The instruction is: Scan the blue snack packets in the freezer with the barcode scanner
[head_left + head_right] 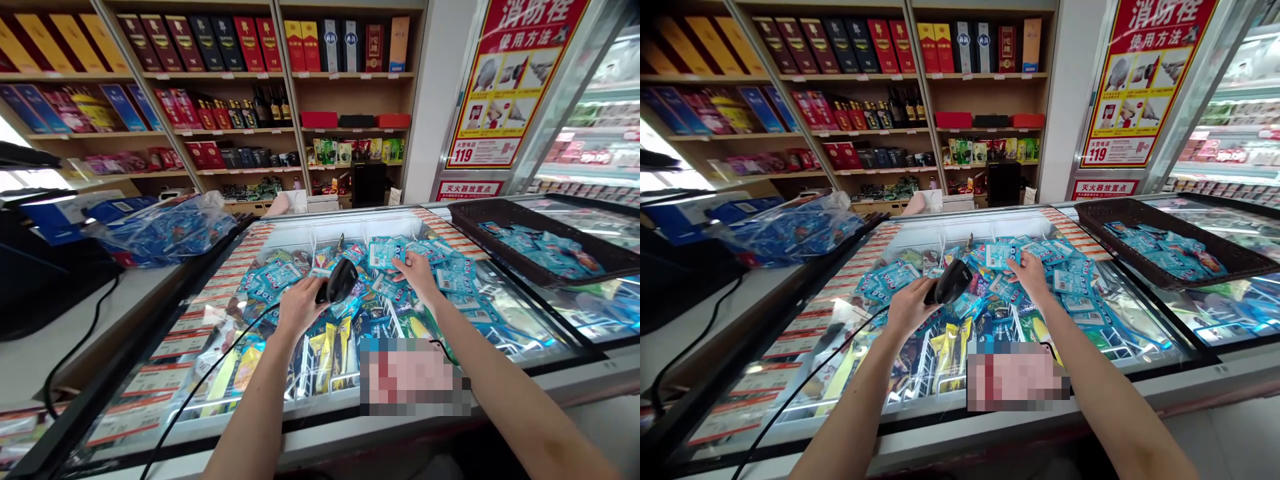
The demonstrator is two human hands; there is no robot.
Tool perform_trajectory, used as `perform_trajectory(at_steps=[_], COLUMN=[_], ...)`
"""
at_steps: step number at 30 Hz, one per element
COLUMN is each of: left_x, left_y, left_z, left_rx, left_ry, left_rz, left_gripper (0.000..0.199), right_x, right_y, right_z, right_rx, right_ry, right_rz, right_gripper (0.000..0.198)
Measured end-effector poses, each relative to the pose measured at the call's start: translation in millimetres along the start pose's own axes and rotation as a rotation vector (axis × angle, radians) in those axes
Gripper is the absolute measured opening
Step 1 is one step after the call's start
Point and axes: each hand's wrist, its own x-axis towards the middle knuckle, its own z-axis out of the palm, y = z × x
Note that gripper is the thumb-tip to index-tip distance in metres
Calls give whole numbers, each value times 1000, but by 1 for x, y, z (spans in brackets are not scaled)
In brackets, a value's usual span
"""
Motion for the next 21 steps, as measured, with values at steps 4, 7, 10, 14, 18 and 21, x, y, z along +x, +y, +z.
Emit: perform_trajectory(at_steps=[4,7,10,14,18,21], left_x=[4,6,6,6,6,6], left_y=[5,8,10,13,14,14], left_z=[3,3,3,3,4,5], left_rx=[15,13,2,-21,-27,-25], left_ry=[-59,-67,-70,-66,-69,-78], left_rz=[43,54,56,73,109,107], left_gripper=[40,38,38,39,40,42], right_x=[1,3,3,3,4,4], right_y=[6,9,12,14,16,17], right_z=[0,0,0,0,1,1], right_rx=[-43,-65,-80,-83,-72,-90], right_ry=[-35,-47,-42,-32,-32,-33], right_rz=[6,16,28,41,33,30], right_gripper=[39,37,35,36,36,34])
